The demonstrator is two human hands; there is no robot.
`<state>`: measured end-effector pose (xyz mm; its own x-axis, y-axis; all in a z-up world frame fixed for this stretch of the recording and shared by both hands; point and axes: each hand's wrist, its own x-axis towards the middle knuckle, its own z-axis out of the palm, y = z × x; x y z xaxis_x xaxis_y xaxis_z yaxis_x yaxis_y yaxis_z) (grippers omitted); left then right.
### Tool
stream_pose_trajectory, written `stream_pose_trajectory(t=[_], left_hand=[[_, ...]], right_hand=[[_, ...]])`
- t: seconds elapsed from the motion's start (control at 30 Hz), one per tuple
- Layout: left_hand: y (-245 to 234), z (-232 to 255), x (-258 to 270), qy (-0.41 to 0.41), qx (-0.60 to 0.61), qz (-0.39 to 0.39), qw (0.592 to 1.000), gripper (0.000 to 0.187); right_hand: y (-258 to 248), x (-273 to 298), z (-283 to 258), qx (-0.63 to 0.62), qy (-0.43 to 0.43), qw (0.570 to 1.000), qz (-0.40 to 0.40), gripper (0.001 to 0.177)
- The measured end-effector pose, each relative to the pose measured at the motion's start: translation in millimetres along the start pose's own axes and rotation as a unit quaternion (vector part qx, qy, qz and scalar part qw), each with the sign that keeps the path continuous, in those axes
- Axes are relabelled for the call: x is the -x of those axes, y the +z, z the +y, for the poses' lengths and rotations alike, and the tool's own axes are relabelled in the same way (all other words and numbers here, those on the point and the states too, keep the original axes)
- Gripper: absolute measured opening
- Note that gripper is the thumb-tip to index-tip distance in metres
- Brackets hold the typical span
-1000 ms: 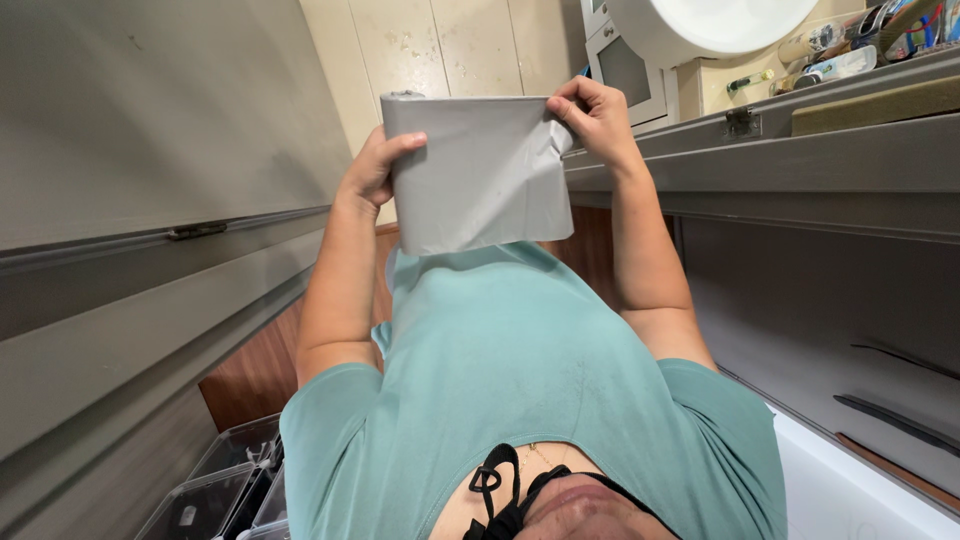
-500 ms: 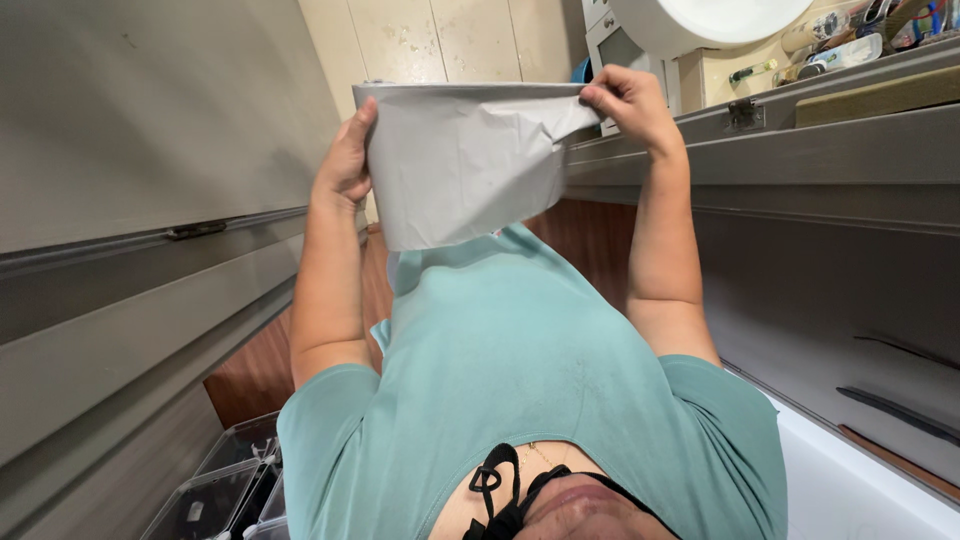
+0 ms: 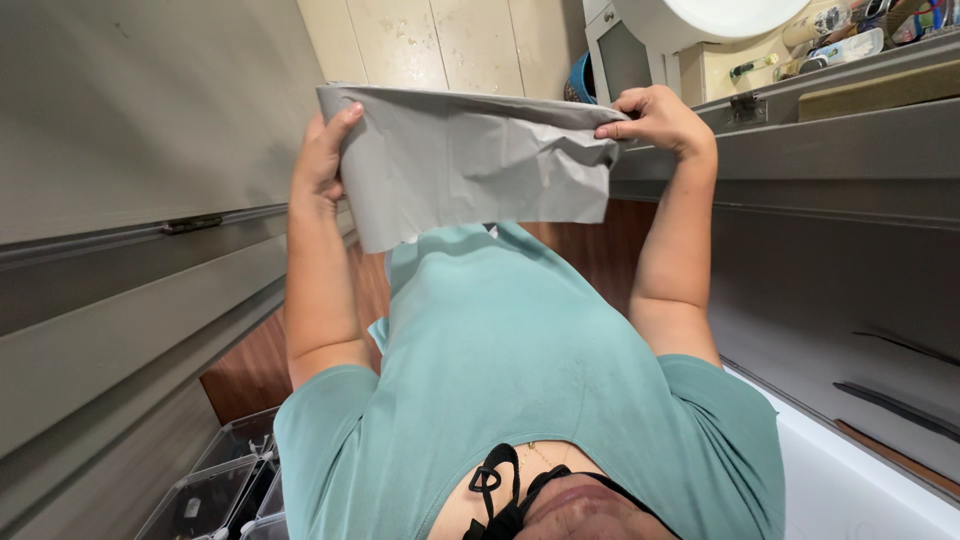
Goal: The person tears a sheet from a roll of plastic bags, then places a blue trash bin inside a larger white bag. They transfer the contents of the blue bin into the white bag, tie it shut, and place it on the floor.
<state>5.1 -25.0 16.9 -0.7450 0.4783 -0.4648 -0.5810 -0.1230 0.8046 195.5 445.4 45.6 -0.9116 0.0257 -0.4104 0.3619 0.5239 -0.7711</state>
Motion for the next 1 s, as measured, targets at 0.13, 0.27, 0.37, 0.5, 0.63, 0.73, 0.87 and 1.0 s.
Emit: stream_pose_trajectory(t=[0.13, 0.27, 0.37, 0.5, 0.63, 0.73, 0.87, 1.0], left_hand=[[-5.6, -4.3, 0.9, 0.033, -0.013, -0.01, 0.999, 0.065], [-9.7, -9.1, 0.7, 0.052, -0.017, 0.028, 0.998, 0.061], [-13.7, -12.2, 4.7, 0.082, 0.005, 0.046, 0.996, 0.058], [-5.6, -9.0, 27.0, 0.156, 0.001, 0.05, 0.986, 0.053], [-3.5, -1.1, 36.5, 0.171, 0.001, 0.056, 0.984, 0.05], [-7.5, 2.6, 34.6, 0.176, -0.004, 0.058, 0.983, 0.05], [-18.4, 7.1, 33.1, 0.166, 0.014, 0.065, 0.984, 0.053], [-23.6, 7.9, 38.0, 0.141, 0.035, 0.064, 0.987, 0.058]], right_hand=[[1.7, -0.2, 15.1, 0.012, -0.028, 0.997, 0.071, 0.026], [5.5, 1.1, 11.4, -0.035, 0.013, 0.992, 0.123, 0.025], [8.5, -1.2, 15.4, -0.025, -0.03, 0.997, 0.074, 0.023], [16.3, -10.8, 38.1, 0.171, -0.088, 0.977, 0.09, 0.027], [33.6, -24.2, 50.4, 0.167, -0.074, 0.973, 0.142, 0.021], [35.0, -29.7, 50.5, 0.081, -0.033, 0.983, 0.163, 0.017], [28.9, -31.6, 45.0, 0.028, -0.057, 0.976, 0.21, 0.015], [21.2, -28.9, 47.6, -0.028, -0.114, 0.967, 0.225, 0.012]])
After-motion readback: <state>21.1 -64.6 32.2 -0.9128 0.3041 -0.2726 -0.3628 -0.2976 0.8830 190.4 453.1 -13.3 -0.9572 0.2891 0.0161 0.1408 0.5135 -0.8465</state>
